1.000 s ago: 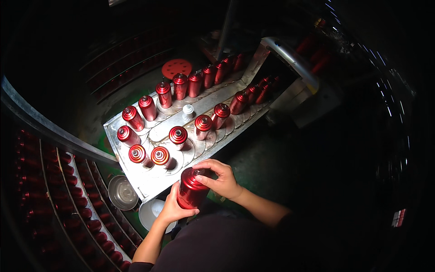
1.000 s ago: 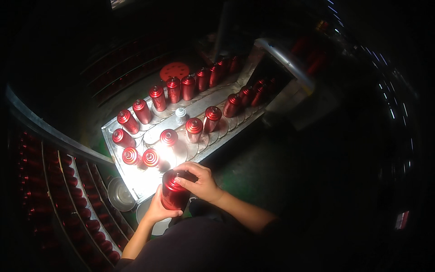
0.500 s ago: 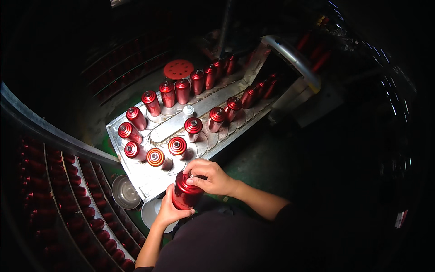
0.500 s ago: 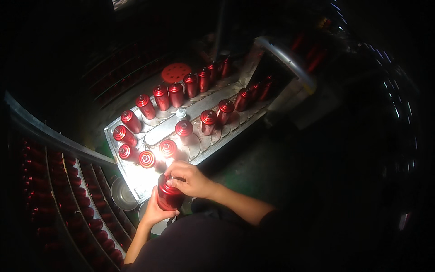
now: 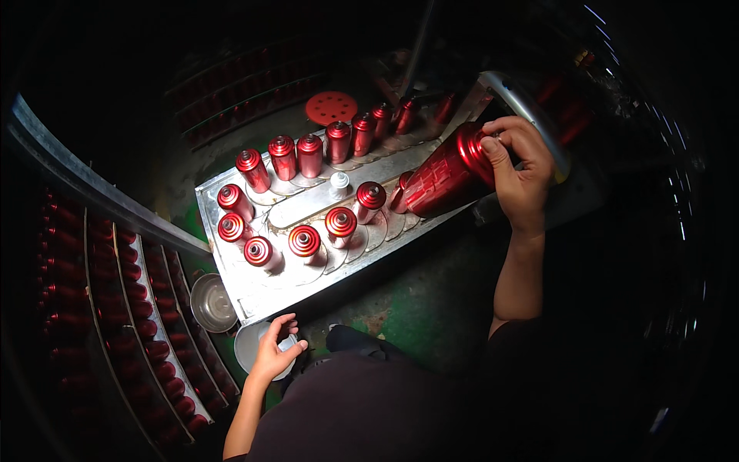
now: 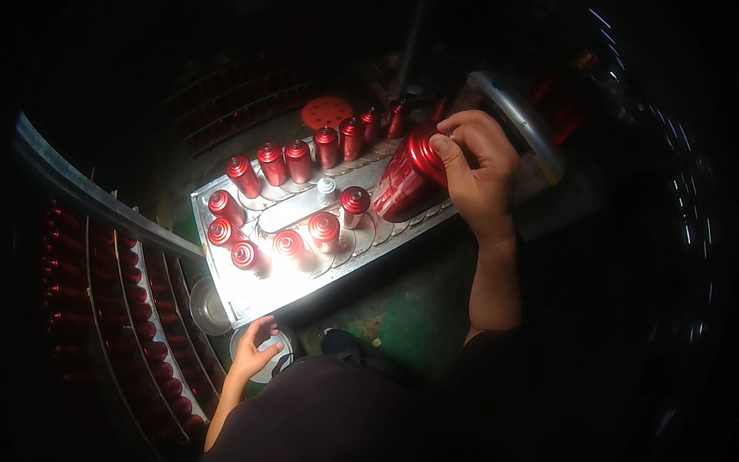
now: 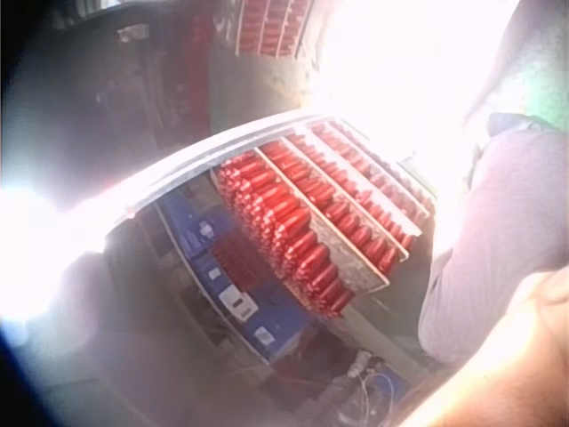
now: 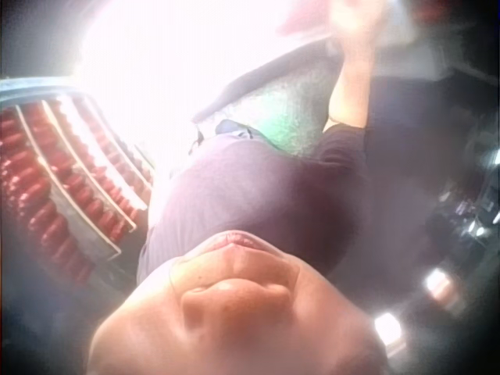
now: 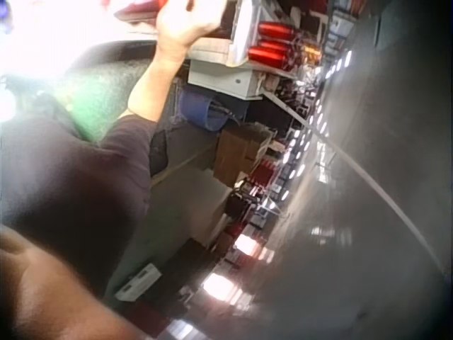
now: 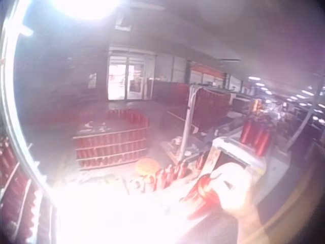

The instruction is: The person repeatedly picks up red spray cans from a rack and places them onto a metal tray. The person also moves a white bucket and a black mat within the workspace. The cans are arranged in rows on the tray.

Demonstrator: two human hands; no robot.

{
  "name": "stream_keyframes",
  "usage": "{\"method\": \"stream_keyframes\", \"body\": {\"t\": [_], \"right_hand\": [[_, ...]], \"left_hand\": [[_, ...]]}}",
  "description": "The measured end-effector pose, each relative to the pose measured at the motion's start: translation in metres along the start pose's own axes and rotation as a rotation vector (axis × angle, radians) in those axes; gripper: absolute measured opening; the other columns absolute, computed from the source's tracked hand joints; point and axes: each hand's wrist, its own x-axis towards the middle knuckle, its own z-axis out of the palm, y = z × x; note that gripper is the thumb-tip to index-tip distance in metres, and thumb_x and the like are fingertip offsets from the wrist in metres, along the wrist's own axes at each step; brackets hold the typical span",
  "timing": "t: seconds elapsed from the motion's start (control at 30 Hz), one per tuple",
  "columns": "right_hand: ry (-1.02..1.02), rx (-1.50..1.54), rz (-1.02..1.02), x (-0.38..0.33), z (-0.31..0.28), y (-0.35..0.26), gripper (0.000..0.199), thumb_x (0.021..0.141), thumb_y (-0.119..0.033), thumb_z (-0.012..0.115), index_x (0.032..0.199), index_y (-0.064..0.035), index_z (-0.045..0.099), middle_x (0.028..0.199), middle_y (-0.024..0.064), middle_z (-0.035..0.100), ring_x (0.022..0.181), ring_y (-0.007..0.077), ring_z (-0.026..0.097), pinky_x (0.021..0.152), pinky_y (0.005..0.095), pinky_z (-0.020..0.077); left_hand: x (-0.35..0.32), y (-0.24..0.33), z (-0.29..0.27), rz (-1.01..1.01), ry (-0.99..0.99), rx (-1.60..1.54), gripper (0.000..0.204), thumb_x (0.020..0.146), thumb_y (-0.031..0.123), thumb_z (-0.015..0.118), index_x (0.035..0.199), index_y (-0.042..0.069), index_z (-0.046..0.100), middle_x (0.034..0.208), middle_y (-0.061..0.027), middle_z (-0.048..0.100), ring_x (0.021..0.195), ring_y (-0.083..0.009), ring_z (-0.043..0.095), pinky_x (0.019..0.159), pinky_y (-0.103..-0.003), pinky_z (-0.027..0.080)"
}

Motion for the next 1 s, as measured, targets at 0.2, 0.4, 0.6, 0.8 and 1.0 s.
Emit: {"method": "stream_keyframes", "body": {"t": [0.2,0.4,0.6,0.8,1.0], "right_hand": [[0.126,-0.24,-0.008,0.066,0.002,0.103,0.017,0.088,-0.014,0.071,0.079,0.0004,0.066,0.086,0.0072,0.068,0.077,0.02,0.064,0.069,0.03,0.0502],[0.047,-0.38,0.17,0.082,0.054,0.25,0.023,0.085,-0.024,0.073,0.083,-0.0011,0.07,0.089,0.0113,0.07,0.083,0.0284,0.067,0.073,0.0364,0.0526],[-0.104,-0.566,0.33,0.064,0.133,0.337,0.024,0.083,-0.027,0.076,0.083,-0.0033,0.071,0.094,0.0131,0.07,0.088,0.0326,0.067,0.079,0.0413,0.0525],[-0.121,-0.584,0.467,0.029,0.223,0.385,0.026,0.081,-0.027,0.078,0.077,-0.0032,0.069,0.098,0.01,0.07,0.09,0.0342,0.066,0.081,0.0437,0.0522],[-0.267,-0.493,0.633,0.028,0.288,0.393,0.026,0.083,-0.027,0.078,0.088,-0.0043,0.067,0.098,0.0148,0.07,0.095,0.0377,0.067,0.082,0.045,0.0523]], "left_hand": [[-0.034,-0.075,-0.039,-0.227,0.21,0.056,0.051,0.079,0.007,0.079,0.125,-0.002,0.059,0.107,-0.0091,0.065,0.101,-0.0164,0.063,0.092,-0.031,0.051],[-0.066,-0.165,-0.07,-0.396,0.373,0.159,0.043,0.079,0.009,0.078,0.118,-0.001,0.064,0.091,-0.0067,0.067,0.084,-0.0158,0.064,0.081,-0.03,0.053],[-0.111,-0.247,-0.086,-0.546,0.429,0.135,0.037,0.078,0.007,0.077,0.111,-0.003,0.064,0.088,-0.0073,0.067,0.081,-0.0158,0.064,0.077,-0.029,0.052],[-0.165,-0.282,-0.098,-0.915,0.599,-0.077,0.028,0.081,0.006,0.075,0.105,-0.002,0.063,0.089,-0.0083,0.067,0.079,-0.016,0.064,0.071,-0.028,0.051],[-0.196,-0.266,-0.059,-1.18,0.71,-0.081,0.022,0.08,0.001,0.073,0.099,-0.003,0.064,0.087,-0.0082,0.067,0.08,-0.0182,0.065,0.073,-0.03,0.052]]}}
